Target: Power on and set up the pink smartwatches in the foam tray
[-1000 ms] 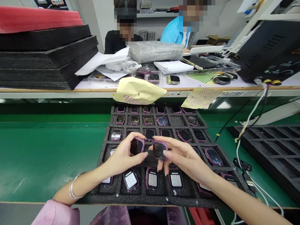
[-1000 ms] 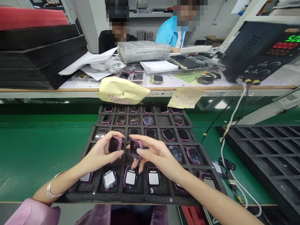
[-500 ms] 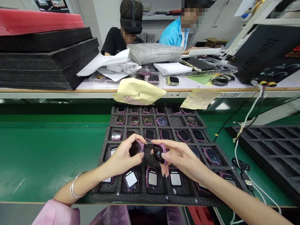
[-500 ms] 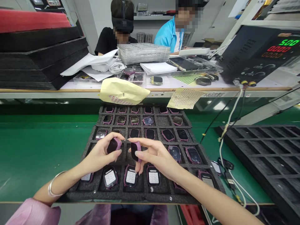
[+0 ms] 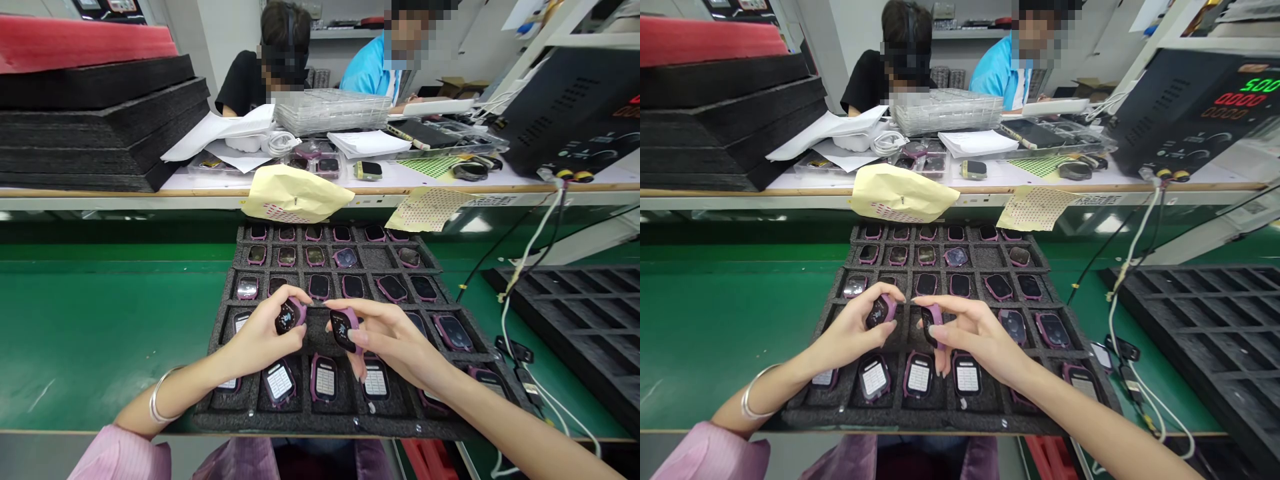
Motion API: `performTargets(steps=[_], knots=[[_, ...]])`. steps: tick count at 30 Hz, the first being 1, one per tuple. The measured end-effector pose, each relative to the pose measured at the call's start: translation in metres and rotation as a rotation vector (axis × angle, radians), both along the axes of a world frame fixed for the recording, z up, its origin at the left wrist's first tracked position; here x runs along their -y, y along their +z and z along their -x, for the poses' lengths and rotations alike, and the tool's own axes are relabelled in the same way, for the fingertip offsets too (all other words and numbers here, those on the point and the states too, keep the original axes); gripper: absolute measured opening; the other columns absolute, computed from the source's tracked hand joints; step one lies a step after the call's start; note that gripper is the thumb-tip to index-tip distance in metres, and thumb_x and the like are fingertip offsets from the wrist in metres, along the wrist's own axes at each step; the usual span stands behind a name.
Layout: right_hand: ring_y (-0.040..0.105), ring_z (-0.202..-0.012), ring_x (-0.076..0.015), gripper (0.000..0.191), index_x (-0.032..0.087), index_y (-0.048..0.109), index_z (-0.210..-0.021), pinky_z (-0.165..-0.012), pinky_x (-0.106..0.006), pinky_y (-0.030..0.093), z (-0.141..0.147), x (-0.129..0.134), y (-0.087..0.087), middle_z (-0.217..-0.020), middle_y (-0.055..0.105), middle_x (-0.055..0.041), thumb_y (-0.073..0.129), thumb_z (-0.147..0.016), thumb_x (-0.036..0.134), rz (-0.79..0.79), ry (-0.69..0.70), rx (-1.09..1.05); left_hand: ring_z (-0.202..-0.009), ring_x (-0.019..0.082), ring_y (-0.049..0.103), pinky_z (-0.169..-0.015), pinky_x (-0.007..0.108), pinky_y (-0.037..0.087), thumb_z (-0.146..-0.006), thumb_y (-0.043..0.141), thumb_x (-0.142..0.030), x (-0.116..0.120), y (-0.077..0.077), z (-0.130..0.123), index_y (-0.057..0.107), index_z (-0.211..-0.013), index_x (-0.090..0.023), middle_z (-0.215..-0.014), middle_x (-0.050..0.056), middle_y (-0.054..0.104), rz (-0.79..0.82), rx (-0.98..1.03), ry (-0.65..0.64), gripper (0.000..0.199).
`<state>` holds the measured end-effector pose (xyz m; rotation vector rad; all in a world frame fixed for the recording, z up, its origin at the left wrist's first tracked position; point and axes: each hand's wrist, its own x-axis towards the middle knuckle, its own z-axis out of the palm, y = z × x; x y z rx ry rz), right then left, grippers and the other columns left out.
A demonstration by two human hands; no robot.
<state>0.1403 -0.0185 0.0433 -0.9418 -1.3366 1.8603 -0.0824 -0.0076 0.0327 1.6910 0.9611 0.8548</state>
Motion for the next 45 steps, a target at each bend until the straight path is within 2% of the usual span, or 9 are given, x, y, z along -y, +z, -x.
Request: performTargets(steps=[10, 21, 25, 29, 32, 37, 41, 45], knots=[[0.063, -0.048, -0.0132, 0.039, 0.015, 0.058, -0.120, -0.049, -0.023, 0.052, -0.0006, -0.0011, -0.0001, -0.059, 0.067, -0.0018, 0.066, -0.083, 0.026, -0.040, 0.005, -0.005, -0.080, 0.013, 0.052, -0.074, 0.024, 0.042, -0.077, 0.053, -0.010, 0.0004, -0.0004, 0.0007, 0.050, -0.105, -0.020, -0.088, -0.001, 0.055, -0.027, -0.005, 0.007, 0.030], [0.060, -0.045, -0.0119, 0.041, 0.012, 0.058, -0.119, -0.046, -0.021, 0.051, 0.0001, 0.0025, 0.0030, -0.055, 0.067, -0.0025, 0.067, -0.082, 0.028, -0.013, -0.017, 0.031, -0.079, 0.013, 0.052, -0.075, 0.024, 0.042, -0.074, 0.052, -0.007, 0.0018, 0.0001, 0.0016, 0.052, -0.098, -0.020, -0.084, -0.002, 0.054, -0.031, -0.023, -0.011, 0.028], [0.062, -0.047, -0.0127, 0.043, 0.012, 0.058, -0.121, -0.049, -0.023, 0.052, -0.0003, 0.0024, 0.0024, -0.058, 0.068, -0.0031, 0.067, -0.082, 0.028, -0.025, -0.006, 0.012, -0.078, 0.013, 0.053, -0.073, 0.024, 0.043, -0.077, 0.053, -0.009, 0.0015, -0.0005, 0.0014, 0.050, -0.106, -0.021, -0.085, -0.002, 0.053, -0.031, 0.006, 0.007, 0.032], [0.062, -0.047, -0.0127, 0.040, 0.012, 0.058, -0.120, -0.049, -0.022, 0.052, -0.0007, 0.0012, 0.0020, -0.057, 0.068, -0.0034, 0.065, -0.083, 0.026, -0.031, -0.013, 0.019, -0.077, 0.013, 0.052, -0.073, 0.024, 0.043, -0.076, 0.053, -0.009, 0.0004, -0.0007, 0.0012, 0.051, -0.101, -0.020, -0.084, -0.002, 0.054, -0.038, -0.007, -0.001, 0.028], [0.063, -0.048, -0.0135, 0.044, 0.013, 0.058, -0.122, -0.049, -0.024, 0.053, -0.0015, 0.0006, 0.0017, -0.058, 0.068, -0.0031, 0.067, -0.082, 0.029, -0.043, -0.004, 0.007, -0.080, 0.013, 0.052, -0.075, 0.024, 0.042, -0.076, 0.053, -0.009, 0.0004, -0.0003, 0.0012, 0.051, -0.105, -0.020, -0.088, -0.001, 0.054, -0.044, -0.008, 0.000, 0.031], [0.062, -0.047, -0.0129, 0.042, 0.015, 0.059, -0.121, -0.048, -0.023, 0.052, -0.0024, 0.0015, 0.0031, -0.058, 0.068, -0.0031, 0.068, -0.082, 0.028, -0.057, -0.010, 0.023, -0.075, 0.013, 0.052, -0.069, 0.023, 0.042, -0.075, 0.053, -0.007, 0.0019, 0.0000, 0.0017, 0.052, -0.100, -0.020, -0.083, -0.002, 0.053, -0.046, -0.002, 0.020, 0.027], [0.062, -0.048, -0.0121, 0.042, 0.017, 0.061, -0.119, -0.049, -0.023, 0.051, -0.0033, 0.0030, 0.0064, -0.068, 0.069, -0.0043, 0.070, -0.081, 0.030, -0.082, -0.012, -0.037, -0.067, 0.011, 0.050, -0.063, 0.022, 0.041, -0.079, 0.054, -0.012, 0.0031, -0.0011, 0.0027, 0.050, -0.110, -0.021, -0.080, -0.003, 0.050, -0.034, 0.079, 0.067, 0.033], [0.062, -0.047, -0.0109, 0.039, 0.018, 0.062, -0.118, -0.048, -0.021, 0.050, -0.0051, 0.0041, 0.0075, -0.072, 0.069, -0.0043, 0.070, -0.081, 0.027, -0.089, -0.017, -0.072, -0.069, 0.011, 0.049, -0.065, 0.022, 0.041, -0.075, 0.054, -0.005, 0.0044, -0.0009, 0.0045, 0.053, -0.101, -0.020, -0.076, -0.004, 0.049, -0.075, 0.086, 0.092, 0.030]])
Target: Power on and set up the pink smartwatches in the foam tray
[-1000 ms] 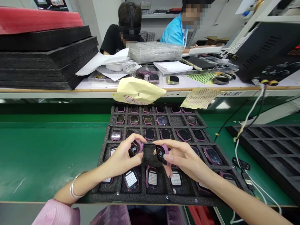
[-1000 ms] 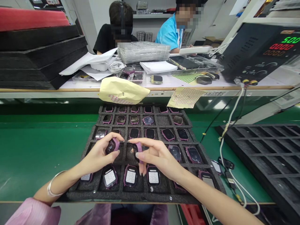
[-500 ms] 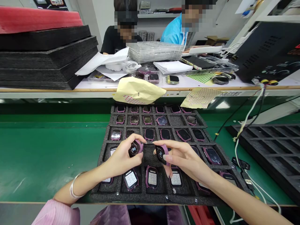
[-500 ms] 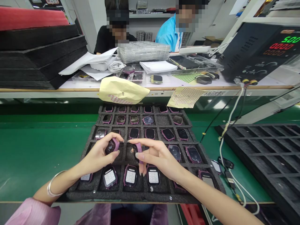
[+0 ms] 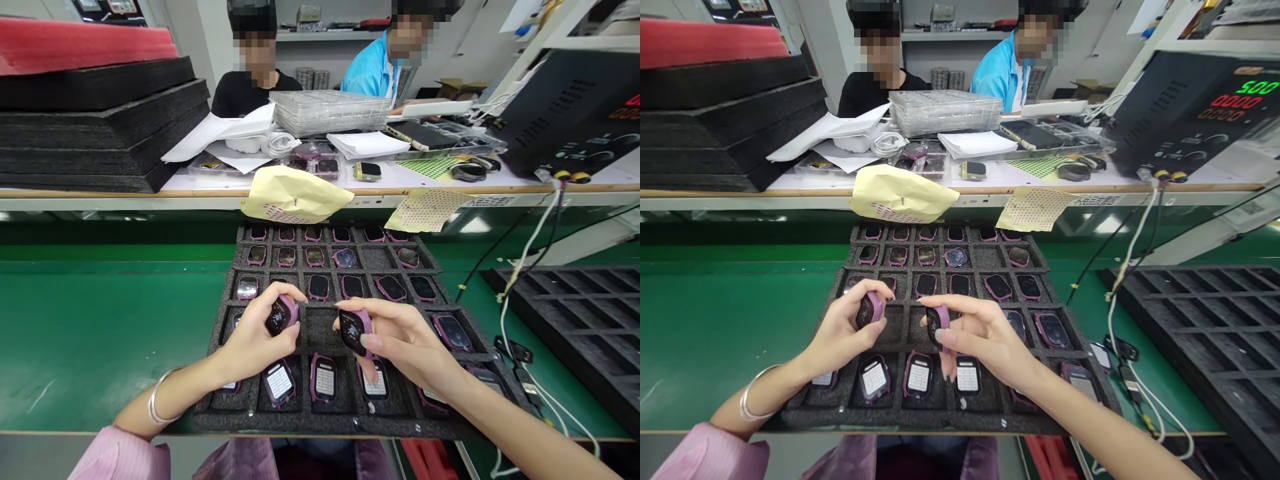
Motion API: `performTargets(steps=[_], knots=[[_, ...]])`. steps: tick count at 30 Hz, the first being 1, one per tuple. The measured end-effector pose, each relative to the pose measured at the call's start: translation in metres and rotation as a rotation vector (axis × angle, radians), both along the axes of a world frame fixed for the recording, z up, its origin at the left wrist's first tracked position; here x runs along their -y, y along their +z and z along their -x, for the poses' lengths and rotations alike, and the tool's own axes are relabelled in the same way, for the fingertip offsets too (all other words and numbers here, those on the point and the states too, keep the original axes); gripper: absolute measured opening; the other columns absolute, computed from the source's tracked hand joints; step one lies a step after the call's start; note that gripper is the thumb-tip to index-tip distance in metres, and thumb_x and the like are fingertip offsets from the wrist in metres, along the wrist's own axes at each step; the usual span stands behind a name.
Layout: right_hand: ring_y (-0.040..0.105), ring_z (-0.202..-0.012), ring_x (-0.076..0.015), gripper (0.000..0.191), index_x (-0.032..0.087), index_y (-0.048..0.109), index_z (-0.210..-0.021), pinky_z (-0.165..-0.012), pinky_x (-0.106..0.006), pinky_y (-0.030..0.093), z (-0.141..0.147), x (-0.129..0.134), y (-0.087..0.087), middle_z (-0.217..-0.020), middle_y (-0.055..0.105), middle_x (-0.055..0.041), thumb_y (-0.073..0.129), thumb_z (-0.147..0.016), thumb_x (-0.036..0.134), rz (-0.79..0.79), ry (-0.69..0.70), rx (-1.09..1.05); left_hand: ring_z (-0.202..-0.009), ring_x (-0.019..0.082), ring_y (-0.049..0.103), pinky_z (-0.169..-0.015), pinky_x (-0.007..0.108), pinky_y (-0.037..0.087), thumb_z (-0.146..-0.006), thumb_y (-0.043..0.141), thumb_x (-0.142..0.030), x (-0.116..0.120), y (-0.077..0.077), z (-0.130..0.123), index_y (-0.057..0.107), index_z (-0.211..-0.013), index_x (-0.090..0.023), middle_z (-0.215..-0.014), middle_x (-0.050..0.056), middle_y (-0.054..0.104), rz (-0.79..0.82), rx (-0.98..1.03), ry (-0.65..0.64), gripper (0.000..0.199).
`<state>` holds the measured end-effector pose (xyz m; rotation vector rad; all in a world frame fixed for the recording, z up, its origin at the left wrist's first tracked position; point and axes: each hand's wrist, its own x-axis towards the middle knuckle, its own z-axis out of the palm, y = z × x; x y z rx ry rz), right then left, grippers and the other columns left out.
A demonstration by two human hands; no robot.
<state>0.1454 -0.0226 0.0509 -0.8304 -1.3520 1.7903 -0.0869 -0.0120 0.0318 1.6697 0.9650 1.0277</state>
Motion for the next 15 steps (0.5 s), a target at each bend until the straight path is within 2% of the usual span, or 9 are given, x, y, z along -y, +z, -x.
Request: performTargets(steps=[3, 6, 9, 15], knots=[[0.063, -0.049, -0.0125, 0.040, 0.016, 0.060, -0.120, -0.050, -0.023, 0.051, 0.002, 0.000, -0.001, -0.067, 0.068, -0.0034, 0.068, -0.082, 0.027, 0.016, 0.009, 0.025, -0.068, 0.010, 0.048, -0.063, 0.021, 0.041, -0.078, 0.055, -0.008, 0.000, -0.001, -0.001, 0.051, -0.105, -0.022, -0.078, -0.004, 0.048, 0.049, 0.010, -0.030, 0.030], [0.066, -0.055, -0.0144, 0.044, 0.015, 0.053, -0.127, -0.054, -0.026, 0.054, 0.007, 0.000, -0.001, -0.070, 0.068, -0.0041, 0.062, -0.086, 0.026, 0.069, -0.004, 0.041, -0.066, 0.009, 0.049, -0.059, 0.021, 0.042, -0.081, 0.059, -0.017, -0.001, -0.003, -0.003, 0.044, -0.120, -0.024, -0.084, -0.003, 0.048, 0.223, 0.109, -0.137, 0.042], [0.067, -0.062, -0.0162, 0.045, 0.016, 0.049, -0.129, -0.055, -0.027, 0.055, 0.011, -0.002, -0.001, -0.080, 0.067, -0.0053, 0.060, -0.086, 0.024, 0.111, -0.016, 0.033, -0.072, 0.011, 0.054, -0.064, 0.024, 0.048, -0.080, 0.061, -0.018, -0.003, -0.005, -0.006, 0.040, -0.126, -0.023, -0.090, 0.000, 0.052, 0.366, 0.245, -0.229, 0.052], [0.065, -0.059, -0.0150, 0.041, 0.019, 0.052, -0.124, -0.048, -0.025, 0.054, 0.010, -0.006, -0.006, -0.087, 0.065, -0.0046, 0.060, -0.083, 0.020, 0.052, -0.096, 0.055, -0.088, 0.017, 0.059, -0.074, 0.031, 0.054, -0.081, 0.056, -0.016, -0.007, -0.002, -0.008, 0.047, -0.123, -0.020, -0.098, 0.005, 0.061, 0.454, 0.349, -0.229, 0.043]])
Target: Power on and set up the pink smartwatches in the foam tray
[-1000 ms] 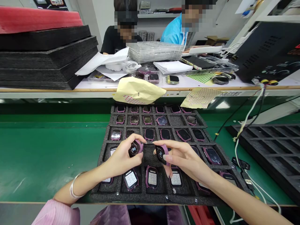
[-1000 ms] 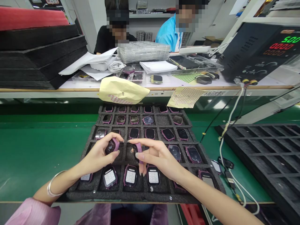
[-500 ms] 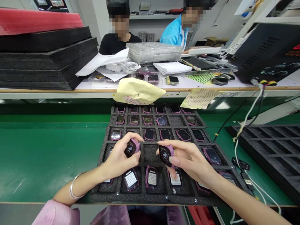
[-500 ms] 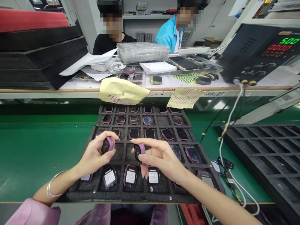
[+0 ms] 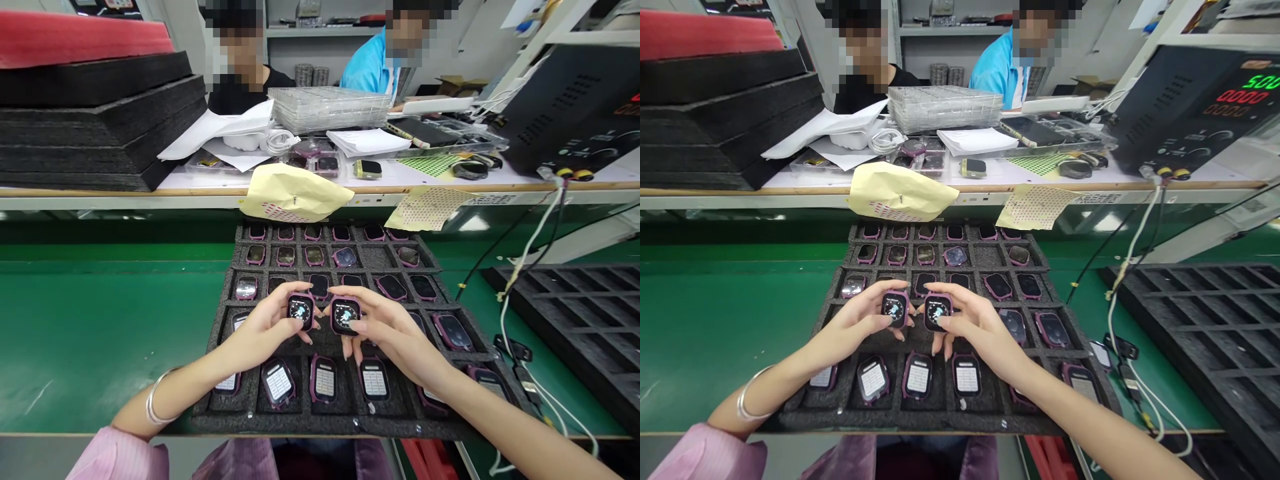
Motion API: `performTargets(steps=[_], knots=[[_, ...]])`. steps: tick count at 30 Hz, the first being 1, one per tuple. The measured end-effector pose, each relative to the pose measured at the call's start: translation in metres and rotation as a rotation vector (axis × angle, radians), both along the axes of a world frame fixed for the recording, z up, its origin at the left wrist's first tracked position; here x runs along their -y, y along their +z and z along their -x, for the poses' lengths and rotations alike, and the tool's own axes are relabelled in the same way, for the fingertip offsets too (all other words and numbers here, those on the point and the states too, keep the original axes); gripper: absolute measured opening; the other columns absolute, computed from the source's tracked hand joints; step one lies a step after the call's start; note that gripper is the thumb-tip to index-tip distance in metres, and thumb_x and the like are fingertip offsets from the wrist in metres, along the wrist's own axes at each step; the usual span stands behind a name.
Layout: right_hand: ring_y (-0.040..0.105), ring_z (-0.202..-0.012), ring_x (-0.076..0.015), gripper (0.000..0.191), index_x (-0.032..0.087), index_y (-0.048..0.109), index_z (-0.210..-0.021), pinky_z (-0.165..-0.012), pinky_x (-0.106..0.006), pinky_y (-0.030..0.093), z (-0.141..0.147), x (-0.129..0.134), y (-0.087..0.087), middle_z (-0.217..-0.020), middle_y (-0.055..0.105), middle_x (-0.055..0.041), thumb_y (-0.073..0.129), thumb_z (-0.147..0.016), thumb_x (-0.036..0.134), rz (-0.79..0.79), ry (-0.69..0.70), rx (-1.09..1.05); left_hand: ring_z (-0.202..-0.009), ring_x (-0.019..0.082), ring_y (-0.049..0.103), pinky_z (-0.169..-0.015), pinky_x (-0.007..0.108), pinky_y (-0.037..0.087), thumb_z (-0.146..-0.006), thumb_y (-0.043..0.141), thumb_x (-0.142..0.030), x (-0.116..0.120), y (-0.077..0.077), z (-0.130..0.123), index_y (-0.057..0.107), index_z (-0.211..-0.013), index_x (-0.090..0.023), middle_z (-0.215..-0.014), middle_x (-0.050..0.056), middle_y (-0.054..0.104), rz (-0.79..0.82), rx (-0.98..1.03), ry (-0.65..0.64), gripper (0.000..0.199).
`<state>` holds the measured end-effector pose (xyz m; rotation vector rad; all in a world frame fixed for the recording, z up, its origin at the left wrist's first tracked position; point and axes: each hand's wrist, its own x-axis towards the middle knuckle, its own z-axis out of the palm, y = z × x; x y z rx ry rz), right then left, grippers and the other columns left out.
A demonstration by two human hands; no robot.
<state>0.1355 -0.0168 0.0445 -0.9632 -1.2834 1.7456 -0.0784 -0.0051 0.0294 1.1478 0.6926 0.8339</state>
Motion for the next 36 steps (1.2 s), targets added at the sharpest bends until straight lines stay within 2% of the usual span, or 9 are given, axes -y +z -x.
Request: performTargets(steps=[3, 14, 19, 26, 30, 36], knots=[[0.066, -0.058, -0.0154, 0.044, 0.019, 0.050, -0.127, -0.045, -0.025, 0.054, -0.0009, 0.0000, -0.0030, -0.092, 0.066, -0.0068, 0.060, -0.084, 0.021, -0.026, -0.035, 0.035, -0.093, 0.019, 0.059, -0.075, 0.032, 0.055, -0.081, 0.054, -0.014, -0.0003, -0.0007, 0.0002, 0.050, -0.123, -0.020, -0.100, 0.005, 0.061, 0.007, 0.006, -0.003, 0.042], [0.069, -0.061, -0.0179, 0.048, 0.018, 0.050, -0.131, -0.047, -0.026, 0.055, -0.0007, 0.0029, -0.0015, -0.093, 0.070, -0.0096, 0.061, -0.085, 0.022, -0.050, -0.058, 0.054, -0.093, 0.018, 0.058, -0.076, 0.031, 0.056, -0.083, 0.051, -0.011, -0.0004, -0.0042, 0.0006, 0.049, -0.123, -0.020, -0.099, 0.005, 0.059, -0.020, -0.011, -0.018, 0.041], [0.068, -0.060, -0.0162, 0.047, 0.018, 0.050, -0.130, -0.046, -0.026, 0.055, 0.0002, 0.0031, -0.0004, -0.108, 0.067, -0.0131, 0.062, -0.085, 0.023, -0.049, -0.067, 0.067, -0.094, 0.018, 0.058, -0.076, 0.031, 0.055, -0.084, 0.053, -0.013, 0.0000, -0.0035, 0.0003, 0.048, -0.122, -0.020, -0.098, 0.005, 0.059, -0.019, -0.019, -0.023, 0.039], [0.068, -0.070, -0.0188, 0.045, 0.021, 0.049, -0.132, -0.052, -0.029, 0.057, 0.0017, 0.0038, 0.0014, -0.094, 0.067, -0.0083, 0.059, -0.088, 0.023, -0.035, 0.003, -0.036, -0.080, 0.013, 0.057, -0.068, 0.024, 0.050, -0.078, 0.065, -0.015, 0.0006, -0.0082, 0.0009, 0.049, -0.120, -0.022, -0.095, 0.002, 0.056, -0.078, -0.070, 0.002, 0.046], [0.068, -0.071, -0.0181, 0.045, 0.022, 0.050, -0.131, -0.053, -0.028, 0.056, 0.0022, 0.0032, 0.0008, -0.100, 0.066, -0.0089, 0.060, -0.087, 0.024, -0.034, 0.003, -0.043, -0.083, 0.015, 0.059, -0.066, 0.025, 0.053, -0.083, 0.061, -0.022, 0.0013, -0.0053, -0.0001, 0.049, -0.120, -0.022, -0.095, 0.003, 0.057, -0.053, -0.049, 0.009, 0.040], [0.067, -0.068, -0.0183, 0.044, 0.021, 0.050, -0.131, -0.050, -0.027, 0.054, 0.0012, 0.0009, -0.0007, -0.094, 0.067, -0.0083, 0.058, -0.088, 0.024, -0.034, -0.013, -0.033, -0.085, 0.016, 0.062, -0.066, 0.027, 0.057, -0.087, 0.056, -0.026, 0.0016, -0.0017, -0.0021, 0.049, -0.121, -0.019, -0.100, 0.006, 0.061, -0.038, -0.050, 0.006, 0.035]])
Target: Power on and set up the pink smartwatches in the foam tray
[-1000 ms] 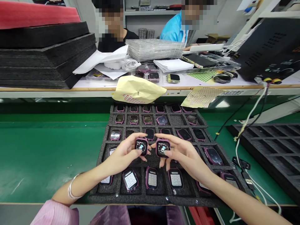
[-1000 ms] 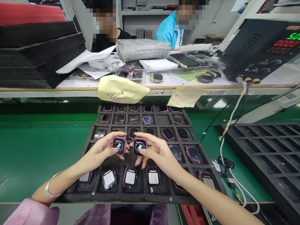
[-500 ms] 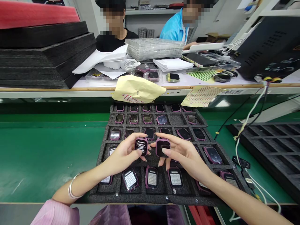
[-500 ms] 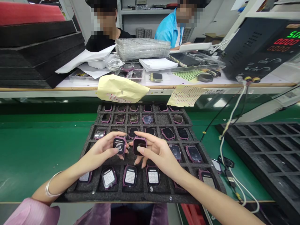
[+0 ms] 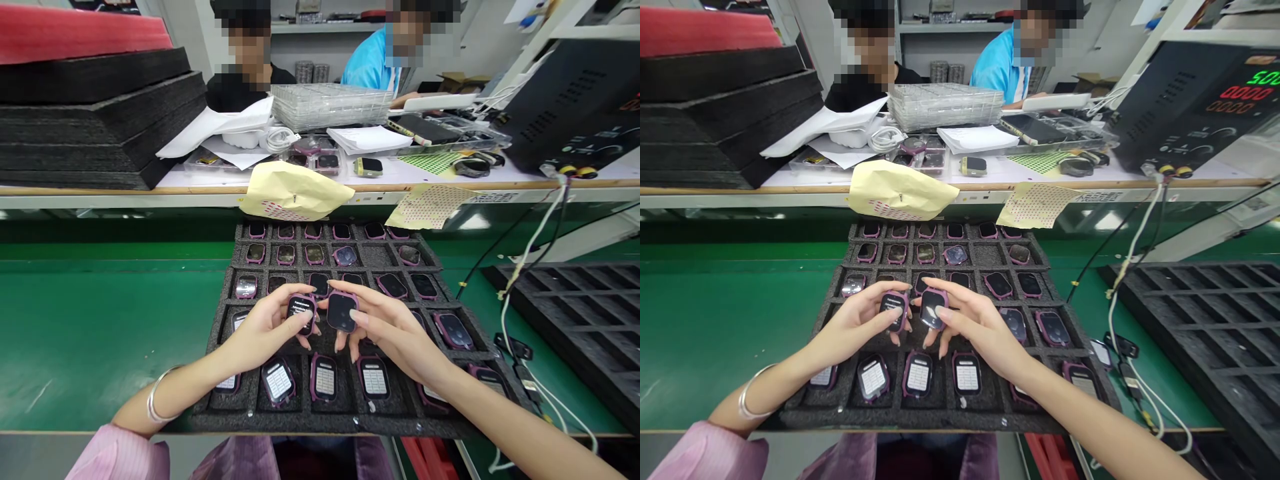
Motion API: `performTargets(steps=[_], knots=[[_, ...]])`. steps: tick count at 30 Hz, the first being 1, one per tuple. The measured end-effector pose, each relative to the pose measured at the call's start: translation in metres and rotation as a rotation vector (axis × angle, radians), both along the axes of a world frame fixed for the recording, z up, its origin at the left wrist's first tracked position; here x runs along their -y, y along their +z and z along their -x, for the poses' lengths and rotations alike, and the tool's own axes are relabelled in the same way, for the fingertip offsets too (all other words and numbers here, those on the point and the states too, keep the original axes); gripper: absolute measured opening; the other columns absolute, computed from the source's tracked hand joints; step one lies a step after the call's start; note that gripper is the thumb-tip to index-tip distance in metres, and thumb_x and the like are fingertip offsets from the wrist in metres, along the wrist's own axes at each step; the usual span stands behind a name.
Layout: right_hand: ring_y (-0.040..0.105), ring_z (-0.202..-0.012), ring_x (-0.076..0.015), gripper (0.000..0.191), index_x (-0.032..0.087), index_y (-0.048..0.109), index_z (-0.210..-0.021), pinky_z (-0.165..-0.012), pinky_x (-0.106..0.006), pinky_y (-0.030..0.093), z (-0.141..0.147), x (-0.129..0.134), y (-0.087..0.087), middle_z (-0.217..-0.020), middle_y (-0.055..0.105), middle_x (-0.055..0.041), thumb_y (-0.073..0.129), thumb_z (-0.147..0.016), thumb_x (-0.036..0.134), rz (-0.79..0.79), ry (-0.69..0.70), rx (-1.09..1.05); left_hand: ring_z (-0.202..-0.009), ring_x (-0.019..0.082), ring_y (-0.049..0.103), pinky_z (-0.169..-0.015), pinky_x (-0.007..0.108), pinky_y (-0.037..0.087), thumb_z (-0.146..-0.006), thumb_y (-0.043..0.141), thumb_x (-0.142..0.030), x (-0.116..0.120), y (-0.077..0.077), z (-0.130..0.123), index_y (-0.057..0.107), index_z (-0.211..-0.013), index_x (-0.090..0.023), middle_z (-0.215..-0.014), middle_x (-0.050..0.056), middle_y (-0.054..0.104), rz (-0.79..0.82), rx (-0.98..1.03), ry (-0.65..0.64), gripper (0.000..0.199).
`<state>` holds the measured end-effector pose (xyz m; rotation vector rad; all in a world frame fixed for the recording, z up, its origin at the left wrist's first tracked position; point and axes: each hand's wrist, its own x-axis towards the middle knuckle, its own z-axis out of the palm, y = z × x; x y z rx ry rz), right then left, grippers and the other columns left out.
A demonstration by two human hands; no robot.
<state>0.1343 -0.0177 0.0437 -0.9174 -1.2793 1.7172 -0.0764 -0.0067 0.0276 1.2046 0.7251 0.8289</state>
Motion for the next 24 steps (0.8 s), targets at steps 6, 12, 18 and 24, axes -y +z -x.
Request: performTargets(steps=[6, 12, 18, 24], knots=[[0.067, -0.069, -0.0176, 0.043, 0.023, 0.051, -0.131, -0.051, -0.027, 0.055, 0.000, 0.001, 0.002, -0.102, 0.065, -0.0092, 0.057, -0.089, 0.027, 0.014, 0.002, -0.021, -0.087, 0.018, 0.063, -0.068, 0.029, 0.057, -0.085, 0.059, -0.028, 0.000, 0.000, 0.001, 0.050, -0.122, -0.019, -0.104, 0.008, 0.064, 0.019, 0.024, -0.005, 0.040], [0.067, -0.069, -0.0173, 0.043, 0.024, 0.050, -0.132, -0.050, -0.027, 0.055, -0.001, 0.000, 0.002, -0.108, 0.063, -0.0102, 0.056, -0.090, 0.027, -0.002, -0.002, -0.016, -0.088, 0.019, 0.064, -0.071, 0.031, 0.057, -0.088, 0.050, -0.026, 0.001, 0.005, 0.002, 0.049, -0.124, -0.018, -0.096, 0.006, 0.063, 0.008, -0.021, 0.002, 0.038], [0.067, -0.068, -0.0168, 0.043, 0.023, 0.052, -0.130, -0.050, -0.027, 0.055, -0.004, -0.002, 0.006, -0.106, 0.064, -0.0096, 0.058, -0.088, 0.025, -0.006, -0.024, -0.011, -0.092, 0.019, 0.063, -0.079, 0.034, 0.055, -0.080, 0.061, -0.020, 0.001, -0.006, 0.007, 0.037, -0.130, -0.023, -0.109, 0.007, 0.059, -0.195, -0.232, -0.004, 0.056], [0.065, -0.057, -0.0154, 0.039, 0.022, 0.061, -0.120, -0.044, -0.025, 0.051, -0.042, -0.006, 0.026, -0.093, 0.069, -0.0084, 0.066, -0.083, 0.027, -0.051, -0.115, 0.110, -0.109, 0.026, 0.056, -0.093, 0.042, 0.046, -0.083, 0.060, -0.030, 0.005, -0.021, 0.031, 0.048, -0.121, -0.022, -0.115, 0.009, 0.057, -0.599, -0.788, 0.014, 0.041]])
